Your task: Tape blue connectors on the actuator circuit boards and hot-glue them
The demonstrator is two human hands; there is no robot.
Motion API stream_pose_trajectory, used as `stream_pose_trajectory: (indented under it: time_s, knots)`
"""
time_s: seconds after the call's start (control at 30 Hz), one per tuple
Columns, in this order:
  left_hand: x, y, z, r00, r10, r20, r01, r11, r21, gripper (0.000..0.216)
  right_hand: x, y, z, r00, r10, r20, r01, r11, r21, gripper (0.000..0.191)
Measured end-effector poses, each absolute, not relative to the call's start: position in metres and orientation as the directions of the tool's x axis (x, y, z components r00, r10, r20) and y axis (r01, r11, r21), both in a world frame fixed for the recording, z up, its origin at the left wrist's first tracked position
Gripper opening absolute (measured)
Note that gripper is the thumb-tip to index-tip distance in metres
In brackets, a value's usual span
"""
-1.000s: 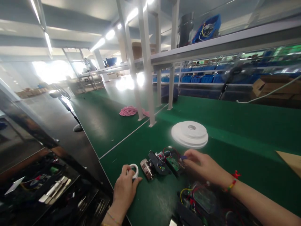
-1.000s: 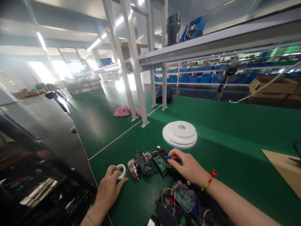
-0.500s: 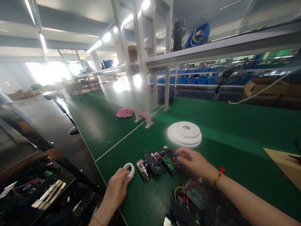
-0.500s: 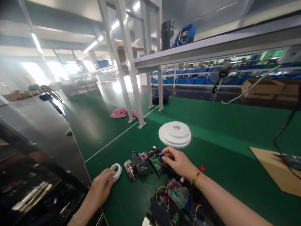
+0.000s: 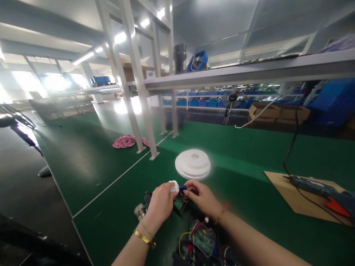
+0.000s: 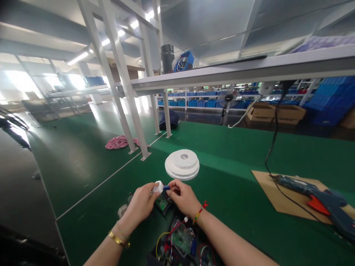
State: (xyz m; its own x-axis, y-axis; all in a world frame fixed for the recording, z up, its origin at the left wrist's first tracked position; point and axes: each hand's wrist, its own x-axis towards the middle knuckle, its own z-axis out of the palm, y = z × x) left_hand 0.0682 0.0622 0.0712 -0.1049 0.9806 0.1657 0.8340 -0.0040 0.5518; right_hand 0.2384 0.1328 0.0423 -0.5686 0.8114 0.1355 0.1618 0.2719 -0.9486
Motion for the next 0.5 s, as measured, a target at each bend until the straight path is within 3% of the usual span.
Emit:
stream_pose_trajectory:
  time_s: [0.5]
  knots:
    - [0.0660,0.0620,0.0717,-0.124,0.985,0.118,0.834,0.039,0.551,0.017,0.2356,0.1261,0.0523,-0.560,0.795,0.234,0.283,0.448,-0.848,0.015]
